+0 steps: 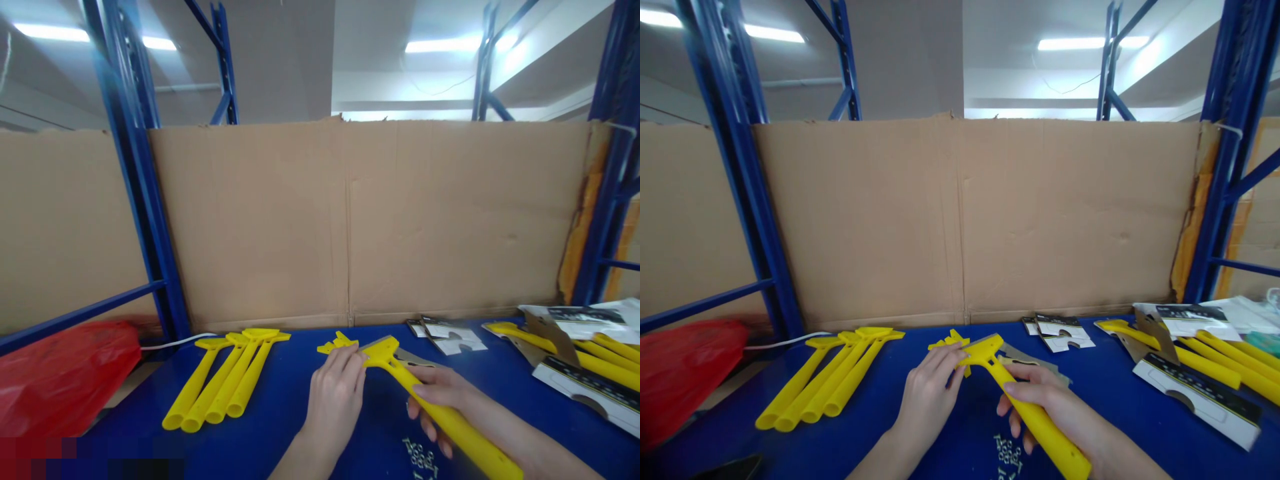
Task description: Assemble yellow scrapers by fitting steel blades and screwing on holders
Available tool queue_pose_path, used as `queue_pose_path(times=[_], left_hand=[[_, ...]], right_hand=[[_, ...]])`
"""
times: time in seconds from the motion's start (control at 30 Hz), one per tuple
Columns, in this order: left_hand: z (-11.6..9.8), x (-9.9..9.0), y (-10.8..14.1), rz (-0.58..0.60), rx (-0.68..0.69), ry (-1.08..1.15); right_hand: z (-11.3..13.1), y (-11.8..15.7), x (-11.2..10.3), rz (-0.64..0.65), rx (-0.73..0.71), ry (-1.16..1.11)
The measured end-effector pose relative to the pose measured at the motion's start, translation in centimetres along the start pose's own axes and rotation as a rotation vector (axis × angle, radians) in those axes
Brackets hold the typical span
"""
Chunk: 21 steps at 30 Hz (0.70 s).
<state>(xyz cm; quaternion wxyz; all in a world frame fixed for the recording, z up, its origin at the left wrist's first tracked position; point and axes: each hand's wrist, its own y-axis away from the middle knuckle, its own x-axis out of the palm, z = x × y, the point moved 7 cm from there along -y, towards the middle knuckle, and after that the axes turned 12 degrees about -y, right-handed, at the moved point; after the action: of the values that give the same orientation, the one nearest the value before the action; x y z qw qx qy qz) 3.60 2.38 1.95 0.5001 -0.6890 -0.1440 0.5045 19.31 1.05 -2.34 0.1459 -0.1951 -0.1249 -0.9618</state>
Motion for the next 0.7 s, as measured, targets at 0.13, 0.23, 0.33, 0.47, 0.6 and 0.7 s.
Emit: queue_pose_path(times=[0.13, 0.23, 0.33, 0.47, 0.6, 0.7], left_hand=[[-0.9, -0.9, -0.3, -0.001, 0.043, 0.016], [-2.4, -1.7, -0.6, 0.064, 0.096, 0.127], [-3.6, -0.8, -0.3, 0.309, 0.066, 0.294], [-3.9, 1.3, 1.0, 0.638, -0.083, 0.52], [-3.9, 2.7, 2.4, 0.848, -0.183, 0.685], [-4.0, 2.8, 2.8, 0.91, -0.176, 0.714]], right_hand=[[-0.1, 0.0, -0.7, -0.088, -0.051, 0.011], [0.3, 0.2, -0.8, -0.111, -0.086, 0.018], [0.3, 0.4, -0.9, -0.161, -0.082, 0.033], [-0.1, 0.5, -1.1, -0.207, -0.05, 0.046], [-0.4, 0.4, -1.2, -0.201, -0.026, 0.054], [-0.3, 0.4, -1.1, -0.2, -0.036, 0.064]])
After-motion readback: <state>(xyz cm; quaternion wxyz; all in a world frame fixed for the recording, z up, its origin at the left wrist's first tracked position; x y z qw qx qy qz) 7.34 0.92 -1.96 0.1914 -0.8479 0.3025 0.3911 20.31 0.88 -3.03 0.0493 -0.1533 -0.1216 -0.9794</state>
